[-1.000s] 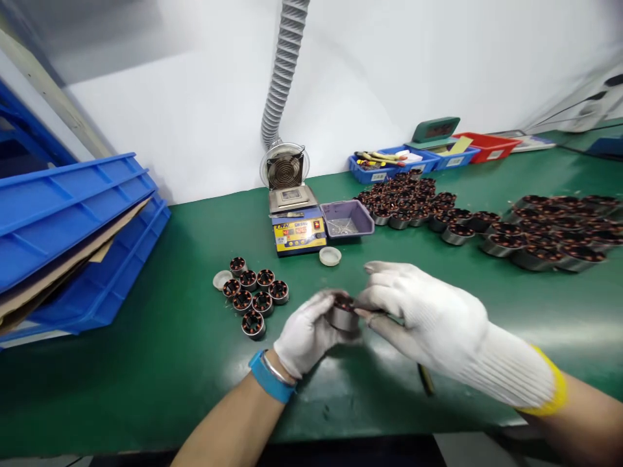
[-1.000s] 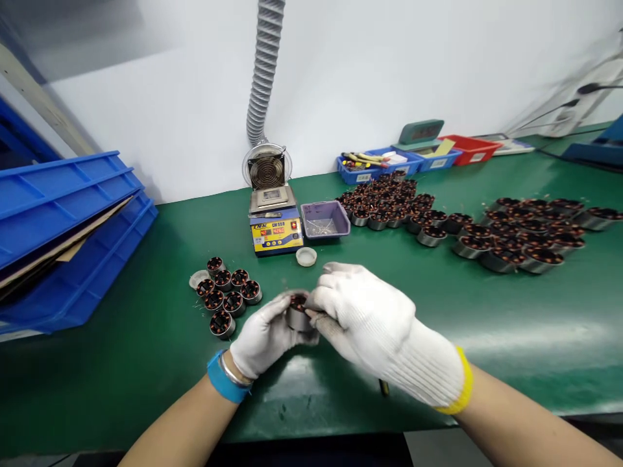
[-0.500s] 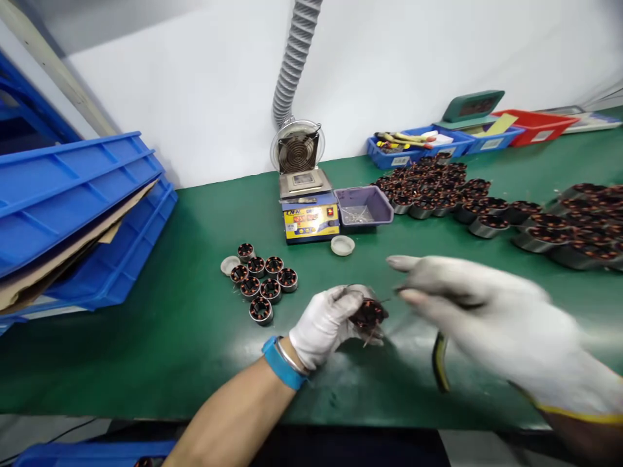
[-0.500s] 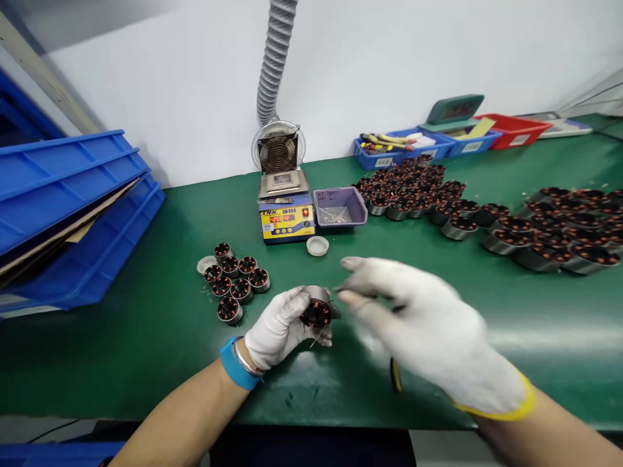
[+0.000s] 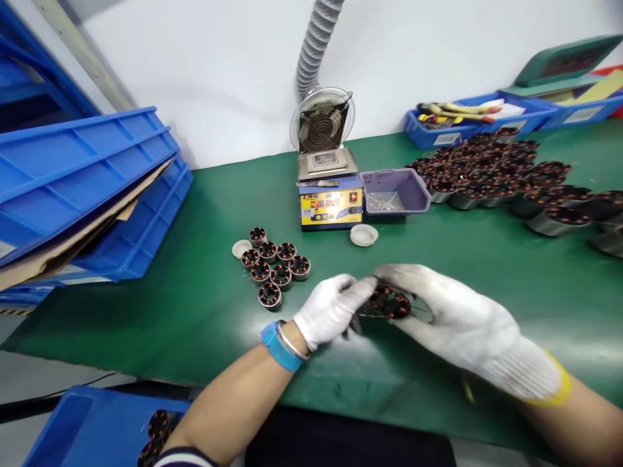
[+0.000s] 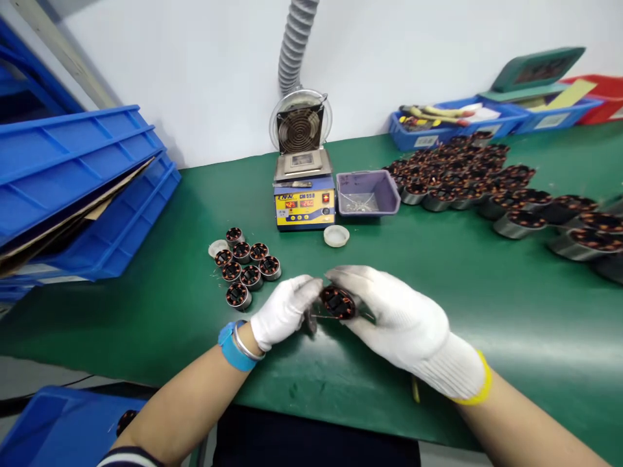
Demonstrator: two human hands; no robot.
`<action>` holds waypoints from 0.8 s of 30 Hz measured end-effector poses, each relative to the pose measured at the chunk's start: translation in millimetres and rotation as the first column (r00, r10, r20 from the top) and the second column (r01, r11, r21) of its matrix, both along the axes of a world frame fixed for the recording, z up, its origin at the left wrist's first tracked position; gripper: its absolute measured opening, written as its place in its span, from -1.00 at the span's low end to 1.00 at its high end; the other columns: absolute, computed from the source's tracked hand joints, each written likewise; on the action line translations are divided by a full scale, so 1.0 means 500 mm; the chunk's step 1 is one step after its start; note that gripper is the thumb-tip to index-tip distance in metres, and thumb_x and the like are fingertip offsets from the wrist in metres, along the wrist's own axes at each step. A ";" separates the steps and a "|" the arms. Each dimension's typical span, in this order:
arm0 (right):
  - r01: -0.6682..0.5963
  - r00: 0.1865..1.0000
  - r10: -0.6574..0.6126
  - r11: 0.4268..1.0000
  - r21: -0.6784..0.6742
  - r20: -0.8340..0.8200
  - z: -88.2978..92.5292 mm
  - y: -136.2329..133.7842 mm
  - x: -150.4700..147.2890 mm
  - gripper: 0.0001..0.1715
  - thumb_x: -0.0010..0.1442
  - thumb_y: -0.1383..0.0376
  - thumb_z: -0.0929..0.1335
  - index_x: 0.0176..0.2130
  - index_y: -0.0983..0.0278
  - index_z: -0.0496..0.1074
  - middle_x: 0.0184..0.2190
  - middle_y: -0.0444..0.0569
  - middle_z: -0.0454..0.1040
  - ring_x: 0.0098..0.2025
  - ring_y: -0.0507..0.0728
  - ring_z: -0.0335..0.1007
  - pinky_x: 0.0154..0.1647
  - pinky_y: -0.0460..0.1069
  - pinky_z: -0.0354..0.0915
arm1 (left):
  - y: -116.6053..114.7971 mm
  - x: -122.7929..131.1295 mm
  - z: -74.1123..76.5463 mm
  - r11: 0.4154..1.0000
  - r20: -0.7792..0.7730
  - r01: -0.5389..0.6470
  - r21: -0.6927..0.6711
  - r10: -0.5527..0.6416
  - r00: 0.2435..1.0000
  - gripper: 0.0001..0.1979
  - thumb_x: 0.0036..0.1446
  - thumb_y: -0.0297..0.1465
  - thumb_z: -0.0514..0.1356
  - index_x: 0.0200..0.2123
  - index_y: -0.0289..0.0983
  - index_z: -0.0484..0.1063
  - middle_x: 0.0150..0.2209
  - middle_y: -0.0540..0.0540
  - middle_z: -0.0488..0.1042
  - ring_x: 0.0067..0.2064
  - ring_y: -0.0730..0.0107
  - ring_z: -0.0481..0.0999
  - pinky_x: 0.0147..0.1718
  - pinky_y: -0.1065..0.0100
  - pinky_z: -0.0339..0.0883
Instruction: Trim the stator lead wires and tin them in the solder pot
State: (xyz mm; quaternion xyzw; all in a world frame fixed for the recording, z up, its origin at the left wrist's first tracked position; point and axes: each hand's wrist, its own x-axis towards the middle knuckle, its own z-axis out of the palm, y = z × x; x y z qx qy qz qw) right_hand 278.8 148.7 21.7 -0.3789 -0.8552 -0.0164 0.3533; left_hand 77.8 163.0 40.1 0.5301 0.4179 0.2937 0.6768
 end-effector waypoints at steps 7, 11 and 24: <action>0.001 0.997 -0.013 0.987 0.163 0.075 0.024 0.001 0.022 -0.37 0.20 0.47 0.28 0.24 0.20 0.26 -0.04 0.09 0.55 -0.01 0.21 0.57 0.00 0.08 0.56 | 0.026 -0.026 0.019 0.977 0.151 -0.215 -0.004 0.213 0.965 -0.52 -0.02 0.01 0.33 -0.54 -0.21 0.20 -0.69 0.13 0.23 -0.68 0.61 0.12 -0.68 0.49 -0.07; 0.019 0.997 -0.034 0.981 0.195 0.071 0.024 -0.001 0.022 -0.35 0.18 0.46 0.29 0.24 0.23 0.27 -0.03 0.11 0.55 -0.01 0.21 0.56 0.01 0.08 0.54 | 0.020 -0.016 0.011 0.987 0.035 -0.155 0.034 0.154 0.988 -0.49 0.01 0.11 0.28 -0.47 -0.24 0.31 -0.62 0.06 0.36 -0.67 0.56 0.25 -0.71 0.48 0.00; 0.060 0.998 -0.066 0.974 0.218 0.018 0.017 0.004 0.015 -0.54 0.11 0.43 0.34 0.04 0.29 0.38 -0.13 0.13 0.55 -0.09 0.25 0.54 -0.06 0.14 0.52 | 0.008 -0.010 0.018 0.981 0.091 -0.192 -0.028 0.194 0.977 -0.52 -0.05 0.03 0.37 -0.42 -0.25 0.35 -0.58 0.06 0.39 -0.64 0.57 0.27 -0.67 0.48 0.04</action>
